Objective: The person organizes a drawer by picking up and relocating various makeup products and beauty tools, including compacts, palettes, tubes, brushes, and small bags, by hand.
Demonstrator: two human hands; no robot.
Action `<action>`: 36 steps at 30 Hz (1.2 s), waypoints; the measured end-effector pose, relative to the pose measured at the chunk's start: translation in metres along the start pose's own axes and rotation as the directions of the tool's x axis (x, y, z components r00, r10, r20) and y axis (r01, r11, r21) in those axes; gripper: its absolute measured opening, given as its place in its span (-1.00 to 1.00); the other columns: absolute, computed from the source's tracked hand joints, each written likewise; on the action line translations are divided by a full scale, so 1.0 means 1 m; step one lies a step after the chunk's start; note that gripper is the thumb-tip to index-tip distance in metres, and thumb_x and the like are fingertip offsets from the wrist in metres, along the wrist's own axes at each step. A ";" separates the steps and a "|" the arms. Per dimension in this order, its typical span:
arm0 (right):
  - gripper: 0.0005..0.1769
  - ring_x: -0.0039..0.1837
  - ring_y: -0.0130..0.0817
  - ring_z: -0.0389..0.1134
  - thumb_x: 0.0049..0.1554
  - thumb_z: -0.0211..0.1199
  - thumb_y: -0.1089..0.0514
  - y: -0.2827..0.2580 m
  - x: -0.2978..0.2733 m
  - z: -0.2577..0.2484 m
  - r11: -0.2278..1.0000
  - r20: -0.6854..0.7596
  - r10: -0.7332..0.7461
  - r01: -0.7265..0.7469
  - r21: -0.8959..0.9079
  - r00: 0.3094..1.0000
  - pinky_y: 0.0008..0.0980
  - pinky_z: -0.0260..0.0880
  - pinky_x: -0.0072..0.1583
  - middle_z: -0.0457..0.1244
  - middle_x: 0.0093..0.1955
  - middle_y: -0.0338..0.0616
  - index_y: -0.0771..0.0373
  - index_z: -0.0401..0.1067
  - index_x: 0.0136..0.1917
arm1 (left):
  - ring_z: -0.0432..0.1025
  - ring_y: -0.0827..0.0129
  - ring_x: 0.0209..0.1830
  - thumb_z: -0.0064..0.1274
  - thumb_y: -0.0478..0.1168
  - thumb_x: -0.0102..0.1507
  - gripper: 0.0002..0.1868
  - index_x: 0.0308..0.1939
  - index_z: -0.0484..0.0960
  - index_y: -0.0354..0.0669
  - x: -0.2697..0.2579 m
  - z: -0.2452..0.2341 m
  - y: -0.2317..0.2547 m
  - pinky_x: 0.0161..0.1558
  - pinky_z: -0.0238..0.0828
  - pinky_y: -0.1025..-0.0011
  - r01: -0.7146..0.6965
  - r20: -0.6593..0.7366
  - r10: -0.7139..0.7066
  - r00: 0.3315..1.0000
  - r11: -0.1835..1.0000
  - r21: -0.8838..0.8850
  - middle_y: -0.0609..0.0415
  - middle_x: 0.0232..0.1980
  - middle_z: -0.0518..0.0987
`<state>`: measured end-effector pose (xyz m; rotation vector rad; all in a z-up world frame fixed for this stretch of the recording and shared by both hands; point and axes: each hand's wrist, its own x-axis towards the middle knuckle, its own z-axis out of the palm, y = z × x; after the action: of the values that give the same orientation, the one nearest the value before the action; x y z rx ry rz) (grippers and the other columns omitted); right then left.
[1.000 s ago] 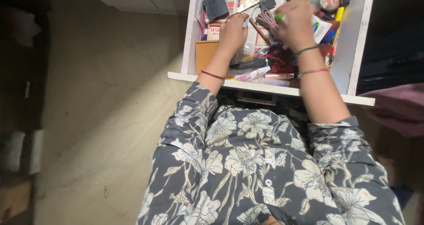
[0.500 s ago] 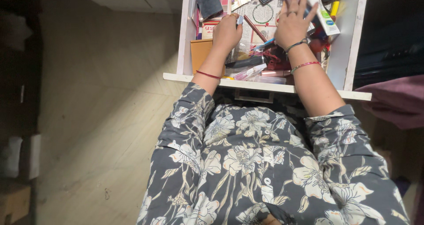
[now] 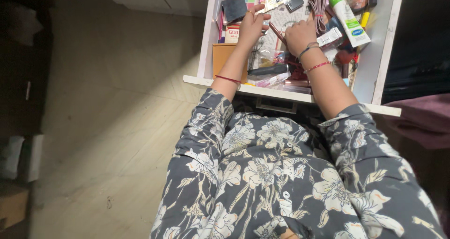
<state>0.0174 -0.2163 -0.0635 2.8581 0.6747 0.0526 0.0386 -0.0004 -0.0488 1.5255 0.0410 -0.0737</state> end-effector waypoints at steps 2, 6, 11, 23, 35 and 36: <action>-0.73 0.15 -0.08 0.37 0.09 0.27 -0.04 -0.001 0.001 -0.011 0.999 -0.074 0.022 -0.024 -0.027 0.997 0.03 0.20 0.15 0.41 -0.01 -0.03 0.19 0.55 -0.08 | 0.57 0.47 -0.27 -0.19 -0.09 0.39 -0.54 0.35 0.37 -0.15 -0.002 -0.002 0.001 -0.32 0.52 0.49 0.072 0.020 -0.070 0.997 0.995 -0.074 0.02 -0.02 0.71; -0.73 0.15 -0.06 0.35 0.10 0.33 -0.03 0.002 -0.011 -0.047 0.982 -0.286 0.120 -0.071 0.174 0.951 0.01 0.22 0.18 0.39 -0.02 -0.04 0.22 0.48 -0.11 | 0.58 0.39 -0.21 -0.20 -0.01 0.41 -0.48 0.39 0.28 -0.15 0.001 0.001 0.007 -0.23 0.52 0.47 0.242 0.086 -0.228 0.970 0.945 -0.220 -0.09 -0.01 0.69; -0.81 0.05 -0.02 0.37 0.28 0.27 0.07 -0.005 -0.015 -0.084 0.758 -0.298 0.142 0.089 0.646 0.944 -0.01 0.23 0.10 0.37 -0.07 -0.05 0.24 0.42 -0.03 | 0.58 0.35 -0.11 -0.18 -0.02 0.40 -0.44 0.44 0.14 -0.10 -0.005 0.006 0.019 -0.12 0.54 0.45 0.352 0.167 -0.313 0.935 0.871 -0.341 -0.11 0.01 0.64; -0.77 0.14 -0.04 0.34 0.22 0.24 0.13 -0.015 -0.015 -0.114 0.563 -0.268 0.048 0.196 0.803 0.962 -0.14 0.33 0.17 0.37 0.00 -0.04 0.26 0.49 0.11 | 0.57 0.47 -0.14 0.04 -0.32 0.35 -0.65 0.23 0.58 -0.30 -0.007 -0.001 0.014 -0.18 0.55 0.46 0.143 0.158 -0.097 0.983 0.939 -0.312 -0.01 0.00 0.70; -0.83 0.17 -0.38 0.35 0.03 0.22 0.14 -0.054 -0.013 -0.101 0.909 -0.191 -0.416 0.409 -0.076 0.889 -0.13 0.16 0.33 0.41 -0.02 -0.40 -0.03 0.59 -0.12 | 0.50 0.55 -0.29 -0.19 -0.35 0.45 -0.68 0.26 0.52 -0.24 0.006 -0.014 0.005 -0.28 0.48 0.54 -0.237 -0.267 0.166 0.949 0.935 -0.263 0.01 -0.07 0.69; -0.86 0.17 -0.39 0.35 0.11 0.20 0.13 -0.051 -0.013 -0.097 0.915 -0.100 -0.399 0.389 -0.106 0.912 -0.13 0.16 0.34 0.41 -0.05 -0.38 -0.02 0.59 -0.14 | 0.51 0.55 -0.29 -0.19 -0.35 0.45 -0.69 0.25 0.51 -0.24 0.006 -0.014 0.003 -0.29 0.47 0.55 -0.224 -0.258 0.153 0.954 0.936 -0.271 0.01 -0.07 0.69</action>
<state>-0.0246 -0.1589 0.0212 2.5979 1.2306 0.1864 0.0448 0.0139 -0.0470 1.2222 0.0879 0.2585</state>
